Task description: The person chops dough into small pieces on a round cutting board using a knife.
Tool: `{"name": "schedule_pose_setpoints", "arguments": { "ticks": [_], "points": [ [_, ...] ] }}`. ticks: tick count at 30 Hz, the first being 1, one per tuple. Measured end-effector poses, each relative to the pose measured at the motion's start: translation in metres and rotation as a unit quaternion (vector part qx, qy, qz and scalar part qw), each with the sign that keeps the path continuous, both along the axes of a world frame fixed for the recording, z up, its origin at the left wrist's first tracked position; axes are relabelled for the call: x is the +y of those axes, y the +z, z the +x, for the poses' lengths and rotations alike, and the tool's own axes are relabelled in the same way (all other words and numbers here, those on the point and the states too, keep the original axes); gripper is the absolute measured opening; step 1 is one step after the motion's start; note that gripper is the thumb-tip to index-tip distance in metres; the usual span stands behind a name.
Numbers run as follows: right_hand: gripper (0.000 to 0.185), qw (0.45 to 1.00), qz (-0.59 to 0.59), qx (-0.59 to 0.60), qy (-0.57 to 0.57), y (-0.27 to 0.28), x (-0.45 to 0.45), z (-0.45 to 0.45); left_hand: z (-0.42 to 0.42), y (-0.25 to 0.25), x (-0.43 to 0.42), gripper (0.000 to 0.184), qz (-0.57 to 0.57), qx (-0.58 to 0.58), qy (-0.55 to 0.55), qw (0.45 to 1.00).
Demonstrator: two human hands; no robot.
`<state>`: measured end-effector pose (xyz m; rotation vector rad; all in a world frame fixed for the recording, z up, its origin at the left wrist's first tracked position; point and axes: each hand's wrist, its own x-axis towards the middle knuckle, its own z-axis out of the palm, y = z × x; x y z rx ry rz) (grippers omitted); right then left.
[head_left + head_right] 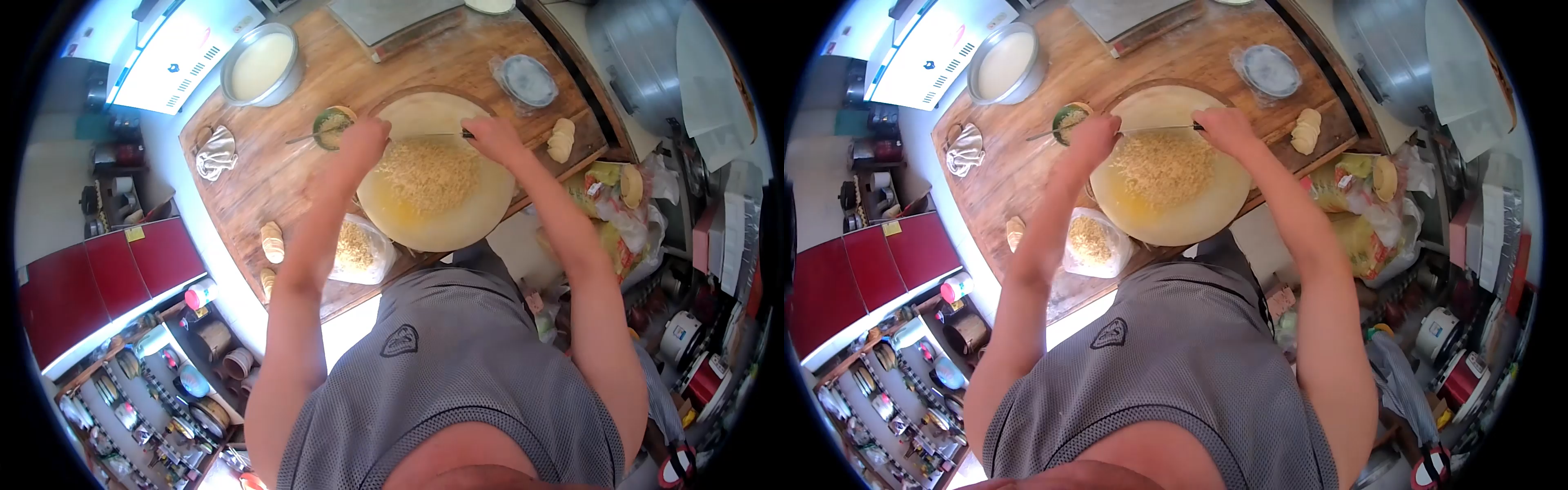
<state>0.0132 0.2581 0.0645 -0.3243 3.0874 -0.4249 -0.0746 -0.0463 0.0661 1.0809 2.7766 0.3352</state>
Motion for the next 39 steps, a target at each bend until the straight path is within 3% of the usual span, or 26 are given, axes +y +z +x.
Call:
{"name": "schedule_pose_setpoints", "arguments": {
  "ticks": [5, 15, 18, 23, 26, 29, 32, 36, 39],
  "points": [
    [0.014, 0.982, 0.026, -0.048, 0.182, 0.013, 0.015, -0.035, 0.081, 0.008, 0.003, 0.013, 0.002, 0.02, 0.119, 0.993],
    [0.016, 0.921, 0.066, -0.05, 0.38, 0.069, 0.039, -0.048, 0.192, 0.039, 0.066, 0.02, 0.04, -0.01, 0.32, 0.947],
    [0.016, 0.92, 0.052, -0.065, 0.384, 0.066, 0.04, -0.044, 0.204, 0.036, 0.074, 0.02, 0.047, -0.008, 0.351, 0.935],
    [0.021, 0.933, 0.11, -0.069, 0.335, 0.012, 0.043, -0.036, 0.209, -0.002, 0.08, 0.02, 0.027, -0.011, 0.342, 0.939],
    [0.021, 0.936, 0.082, -0.061, 0.338, 0.041, 0.04, -0.032, 0.207, 0.007, 0.079, 0.019, 0.011, -0.035, 0.351, 0.936],
    [0.021, 0.942, 0.052, -0.006, 0.332, 0.039, 0.042, -0.036, 0.202, 0.024, 0.079, 0.013, 0.013, -0.005, 0.353, 0.936],
    [0.019, 0.94, 0.073, 0.006, 0.334, 0.006, 0.041, -0.04, 0.19, 0.004, 0.073, 0.018, 0.007, -0.006, 0.354, 0.935],
    [0.015, 0.938, 0.086, 0.03, 0.335, 0.035, 0.037, -0.044, 0.193, 0.026, 0.078, 0.018, 0.016, -0.004, 0.37, 0.929],
    [0.011, 0.942, 0.051, 0.058, 0.327, 0.028, 0.038, -0.043, 0.188, 0.01, 0.074, 0.018, 0.015, 0.008, 0.356, 0.934]
  ]
}}
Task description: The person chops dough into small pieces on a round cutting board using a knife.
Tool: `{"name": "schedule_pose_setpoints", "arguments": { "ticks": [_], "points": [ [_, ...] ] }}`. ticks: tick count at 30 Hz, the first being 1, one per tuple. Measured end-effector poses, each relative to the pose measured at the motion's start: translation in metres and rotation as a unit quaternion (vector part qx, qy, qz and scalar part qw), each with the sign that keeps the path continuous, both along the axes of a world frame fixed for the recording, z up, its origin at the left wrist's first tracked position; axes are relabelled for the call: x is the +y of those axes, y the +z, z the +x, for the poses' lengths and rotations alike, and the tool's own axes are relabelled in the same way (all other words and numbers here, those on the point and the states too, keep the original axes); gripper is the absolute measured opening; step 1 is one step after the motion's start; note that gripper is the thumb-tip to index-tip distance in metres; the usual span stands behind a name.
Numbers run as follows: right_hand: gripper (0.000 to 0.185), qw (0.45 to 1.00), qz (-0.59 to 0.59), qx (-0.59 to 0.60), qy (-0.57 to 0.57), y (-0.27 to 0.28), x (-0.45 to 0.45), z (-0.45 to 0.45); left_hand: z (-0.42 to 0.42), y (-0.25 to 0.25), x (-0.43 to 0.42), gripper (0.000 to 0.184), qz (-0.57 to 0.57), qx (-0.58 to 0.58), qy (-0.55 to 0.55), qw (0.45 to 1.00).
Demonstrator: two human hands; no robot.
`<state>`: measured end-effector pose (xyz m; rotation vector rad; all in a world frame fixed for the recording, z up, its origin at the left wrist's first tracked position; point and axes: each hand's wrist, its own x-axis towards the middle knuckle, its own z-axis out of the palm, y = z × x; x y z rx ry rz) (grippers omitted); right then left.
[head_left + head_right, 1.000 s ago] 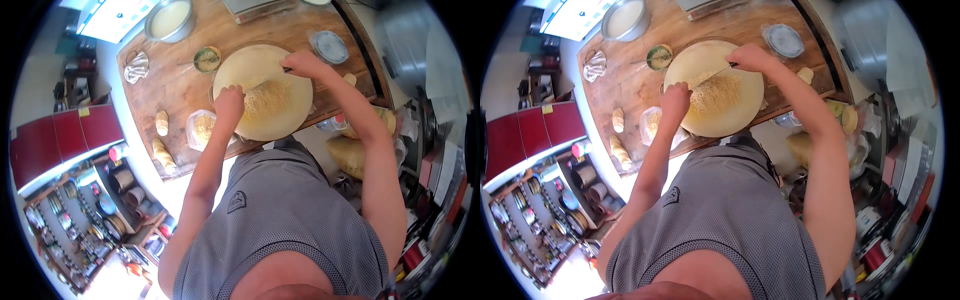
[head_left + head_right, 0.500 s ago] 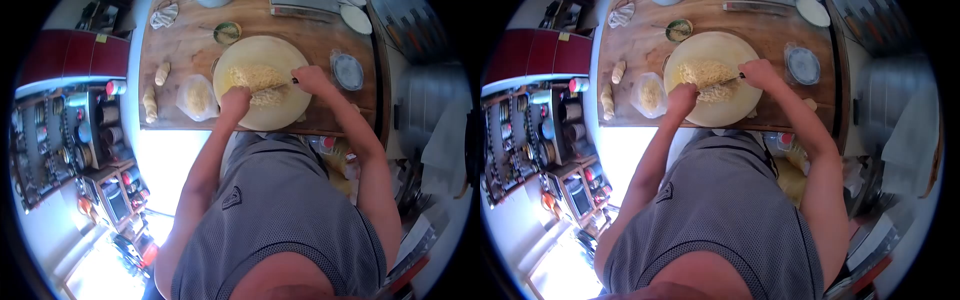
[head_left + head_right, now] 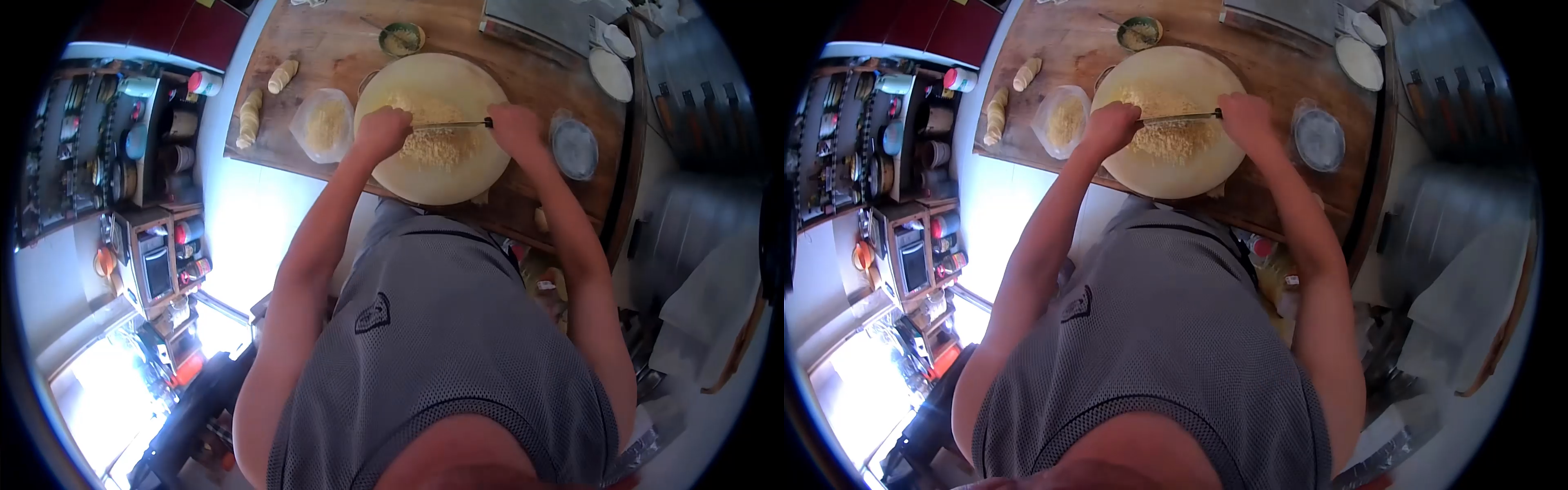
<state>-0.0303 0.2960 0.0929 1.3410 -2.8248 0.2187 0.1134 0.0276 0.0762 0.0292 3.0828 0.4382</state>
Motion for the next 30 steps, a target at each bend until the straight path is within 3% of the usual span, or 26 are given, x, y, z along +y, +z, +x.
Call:
{"name": "schedule_pose_setpoints", "arguments": {
  "ticks": [2, 5, 8, 11, 15, 18, 21, 24, 27, 30],
  "points": [
    [0.008, 0.998, 0.049, -0.034, -0.018, -0.028, -0.004, -0.01, -0.005, -0.007, -0.002, 0.018, -0.002, -0.016, 0.009, 1.0],
    [0.007, 0.998, 0.045, -0.031, -0.023, 0.009, -0.005, -0.011, -0.004, 0.007, 0.0, 0.018, -0.002, -0.01, 0.015, 1.0],
    [0.008, 1.0, 0.001, -0.01, -0.02, 0.012, -0.006, -0.015, -0.013, 0.011, -0.002, 0.019, -0.007, -0.004, 0.016, 1.0],
    [0.009, 0.999, 0.046, -0.022, -0.017, -0.033, -0.009, -0.025, -0.021, -0.004, -0.006, 0.019, -0.003, -0.035, 0.022, 0.999],
    [0.009, 1.0, -0.002, 0.0, -0.011, -0.005, -0.006, -0.025, -0.021, 0.012, -0.006, 0.02, 0.003, 0.016, 0.01, 1.0],
    [0.01, 1.0, 0.018, -0.005, -0.012, -0.009, -0.008, -0.024, -0.028, -0.004, -0.01, 0.019, -0.007, -0.059, 0.022, 0.998],
    [0.011, 0.997, 0.065, -0.028, -0.002, -0.018, -0.016, -0.036, -0.033, -0.012, -0.016, 0.019, -0.004, -0.049, 0.022, 0.999],
    [0.011, 1.0, 0.015, -0.014, -0.006, 0.005, -0.019, -0.038, -0.032, 0.005, -0.014, 0.018, 0.013, 0.017, 0.014, 1.0],
    [0.012, 1.0, 0.019, -0.009, 0.014, -0.009, -0.016, -0.035, -0.041, -0.009, -0.017, 0.016, 0.005, -0.048, 0.019, 0.999],
    [0.014, 0.996, 0.077, -0.04, -0.021, 0.0, -0.021, -0.038, -0.044, -0.007, -0.019, 0.014, -0.003, -0.02, 0.011, 1.0]
  ]
}}
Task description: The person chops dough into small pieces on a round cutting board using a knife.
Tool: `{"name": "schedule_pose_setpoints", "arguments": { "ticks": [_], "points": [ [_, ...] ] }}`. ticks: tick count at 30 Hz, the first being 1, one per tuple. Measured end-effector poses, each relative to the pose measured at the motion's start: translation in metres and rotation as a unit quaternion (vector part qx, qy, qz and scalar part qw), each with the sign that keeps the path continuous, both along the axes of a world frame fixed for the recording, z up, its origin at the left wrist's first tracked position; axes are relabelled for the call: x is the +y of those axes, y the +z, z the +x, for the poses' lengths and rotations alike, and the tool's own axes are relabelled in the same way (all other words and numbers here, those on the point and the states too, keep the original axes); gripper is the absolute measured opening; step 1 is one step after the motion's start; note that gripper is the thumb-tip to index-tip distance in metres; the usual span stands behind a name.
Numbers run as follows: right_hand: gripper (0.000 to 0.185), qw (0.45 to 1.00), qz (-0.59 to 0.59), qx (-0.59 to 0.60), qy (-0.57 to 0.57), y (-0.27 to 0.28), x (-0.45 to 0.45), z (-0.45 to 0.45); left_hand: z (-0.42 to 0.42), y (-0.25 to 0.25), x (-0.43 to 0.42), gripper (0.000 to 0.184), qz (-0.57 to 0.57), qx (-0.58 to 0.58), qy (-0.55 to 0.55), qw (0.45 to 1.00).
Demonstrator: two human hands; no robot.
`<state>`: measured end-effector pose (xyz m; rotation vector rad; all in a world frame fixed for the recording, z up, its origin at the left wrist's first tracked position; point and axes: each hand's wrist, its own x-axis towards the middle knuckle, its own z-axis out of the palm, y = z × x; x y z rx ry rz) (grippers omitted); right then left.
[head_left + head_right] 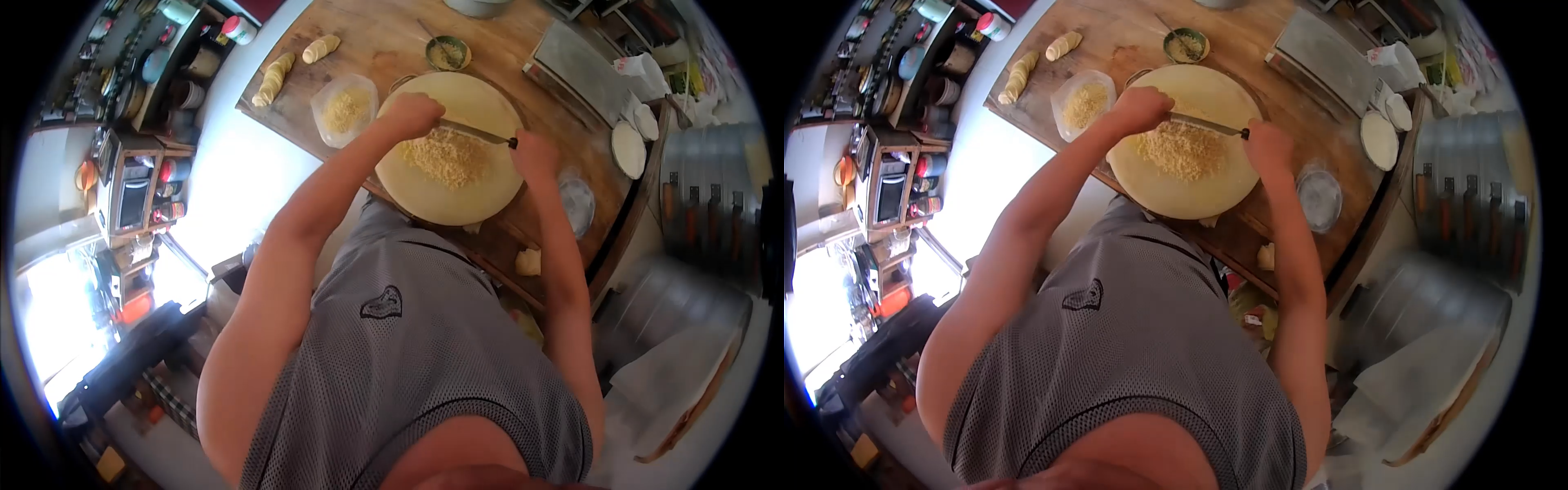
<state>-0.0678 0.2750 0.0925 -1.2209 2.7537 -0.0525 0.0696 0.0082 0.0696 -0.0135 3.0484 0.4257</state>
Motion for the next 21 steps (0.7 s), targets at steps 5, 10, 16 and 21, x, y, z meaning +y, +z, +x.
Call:
{"name": "schedule_pose_setpoints", "arguments": {
  "ticks": [5, 10, 16, 21],
  "points": [
    [0.015, 1.0, 0.0, 0.02, 0.013, -0.007, -0.005, -0.004, -0.003, 0.0, -0.001, 0.013, 0.008, -0.018, -0.001, 1.0],
    [0.015, 1.0, -0.001, 0.004, -0.016, 0.015, -0.01, -0.008, -0.011, 0.005, -0.011, 0.014, 0.003, -0.004, -0.006, 1.0],
    [0.018, 0.999, 0.038, -0.006, -0.022, 0.017, -0.017, -0.013, -0.018, 0.004, -0.012, 0.015, -0.007, -0.049, -0.005, 0.999],
    [0.018, 1.0, 0.016, 0.001, -0.018, 0.002, -0.014, -0.016, -0.021, -0.006, -0.015, 0.013, 0.001, -0.043, 0.0, 0.999]
  ]
}}
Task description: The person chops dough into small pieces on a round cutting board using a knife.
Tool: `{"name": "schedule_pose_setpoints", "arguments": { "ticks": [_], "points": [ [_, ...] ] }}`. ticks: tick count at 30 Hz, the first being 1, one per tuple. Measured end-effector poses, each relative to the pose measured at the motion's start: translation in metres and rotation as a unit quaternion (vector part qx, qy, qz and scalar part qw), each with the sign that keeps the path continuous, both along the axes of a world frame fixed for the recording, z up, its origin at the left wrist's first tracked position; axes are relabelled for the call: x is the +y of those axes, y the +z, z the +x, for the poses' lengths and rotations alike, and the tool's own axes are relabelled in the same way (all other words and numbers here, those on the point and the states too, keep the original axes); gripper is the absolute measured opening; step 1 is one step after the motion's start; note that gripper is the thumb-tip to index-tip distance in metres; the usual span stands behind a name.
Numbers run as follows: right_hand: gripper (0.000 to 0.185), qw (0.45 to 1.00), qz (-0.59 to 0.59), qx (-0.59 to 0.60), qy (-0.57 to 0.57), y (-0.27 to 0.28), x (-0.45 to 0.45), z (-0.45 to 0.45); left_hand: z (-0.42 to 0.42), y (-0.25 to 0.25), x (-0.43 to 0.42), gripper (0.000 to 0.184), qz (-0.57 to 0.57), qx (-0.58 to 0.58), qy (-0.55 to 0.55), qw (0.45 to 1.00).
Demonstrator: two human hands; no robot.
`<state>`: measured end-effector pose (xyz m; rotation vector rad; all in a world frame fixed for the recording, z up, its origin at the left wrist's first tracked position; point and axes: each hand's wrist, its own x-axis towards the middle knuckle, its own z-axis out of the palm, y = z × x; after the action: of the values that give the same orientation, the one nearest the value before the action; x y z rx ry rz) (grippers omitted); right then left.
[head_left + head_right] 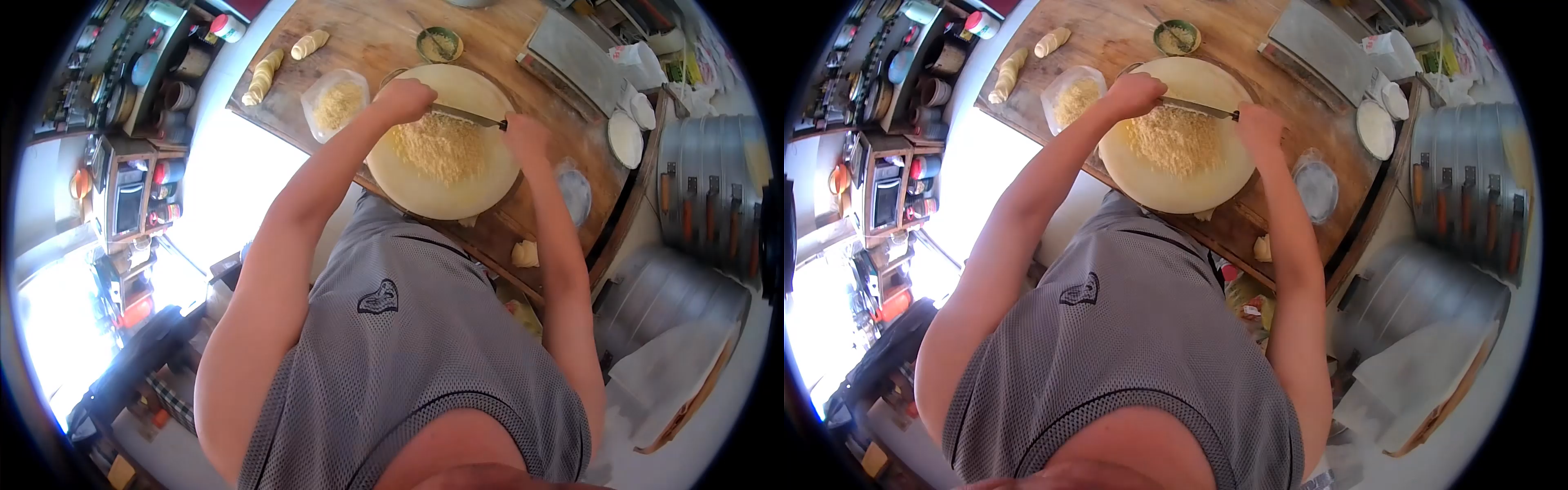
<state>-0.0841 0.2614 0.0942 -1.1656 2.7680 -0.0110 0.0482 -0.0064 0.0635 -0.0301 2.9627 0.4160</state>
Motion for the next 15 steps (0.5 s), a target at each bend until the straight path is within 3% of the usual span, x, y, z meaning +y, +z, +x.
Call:
{"name": "schedule_pose_setpoints", "arguments": {
  "ticks": [4, 6, 9, 15],
  "points": [
    [0.017, 1.0, 0.012, 0.0, 0.008, 0.005, -0.003, -0.003, 0.002, 0.003, 0.001, 0.014, -0.008, -0.02, 0.012, 1.0],
    [0.017, 1.0, -0.019, 0.011, 0.006, 0.005, -0.01, -0.014, -0.001, 0.01, -0.004, 0.016, -0.008, 0.046, 0.007, 0.999],
    [0.017, 1.0, 0.013, 0.007, 0.026, -0.021, -0.01, -0.018, -0.006, 0.01, -0.003, 0.018, -0.013, -0.024, 0.022, 0.999],
    [0.018, 0.999, -0.033, 0.003, 0.004, -0.006, -0.015, -0.018, -0.01, 0.009, -0.009, 0.018, -0.005, 0.003, 0.051, 0.999]
  ]
}}
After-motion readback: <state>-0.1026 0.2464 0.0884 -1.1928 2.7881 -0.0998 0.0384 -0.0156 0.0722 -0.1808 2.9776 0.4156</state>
